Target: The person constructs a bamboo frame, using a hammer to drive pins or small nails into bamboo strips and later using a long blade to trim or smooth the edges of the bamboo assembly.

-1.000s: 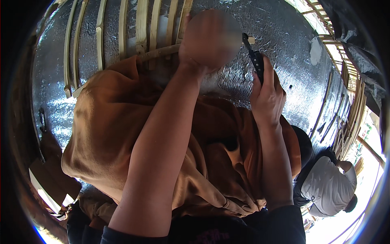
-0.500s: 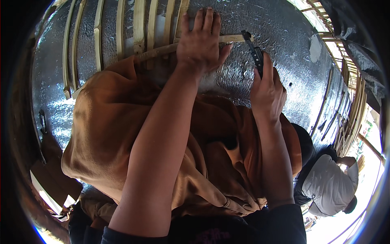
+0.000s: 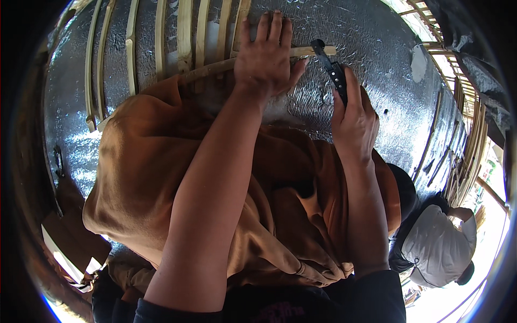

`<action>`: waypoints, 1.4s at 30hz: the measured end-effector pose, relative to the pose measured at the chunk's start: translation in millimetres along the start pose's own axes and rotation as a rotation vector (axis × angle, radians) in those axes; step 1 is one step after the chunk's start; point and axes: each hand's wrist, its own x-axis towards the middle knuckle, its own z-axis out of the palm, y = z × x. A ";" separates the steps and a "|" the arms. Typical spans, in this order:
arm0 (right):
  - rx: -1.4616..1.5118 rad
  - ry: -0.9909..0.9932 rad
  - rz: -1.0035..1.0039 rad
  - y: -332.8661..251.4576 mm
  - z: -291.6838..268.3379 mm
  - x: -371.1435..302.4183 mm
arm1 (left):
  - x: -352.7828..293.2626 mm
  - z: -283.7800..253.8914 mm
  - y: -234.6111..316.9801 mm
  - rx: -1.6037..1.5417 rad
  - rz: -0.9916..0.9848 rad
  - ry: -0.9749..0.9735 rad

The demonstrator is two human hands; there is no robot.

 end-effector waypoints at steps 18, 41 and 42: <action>1.012 0.011 0.595 10.0 18.0 13.4 | 0.9 -15.5 1.5 -0.037 0.030 -0.040; 1.665 0.145 1.124 26.6 9.6 26.7 | -27.6 -14.2 45.7 -0.129 0.055 -0.027; 1.665 0.150 1.124 28.3 10.5 25.9 | -29.0 -10.6 48.5 -0.129 0.059 -0.026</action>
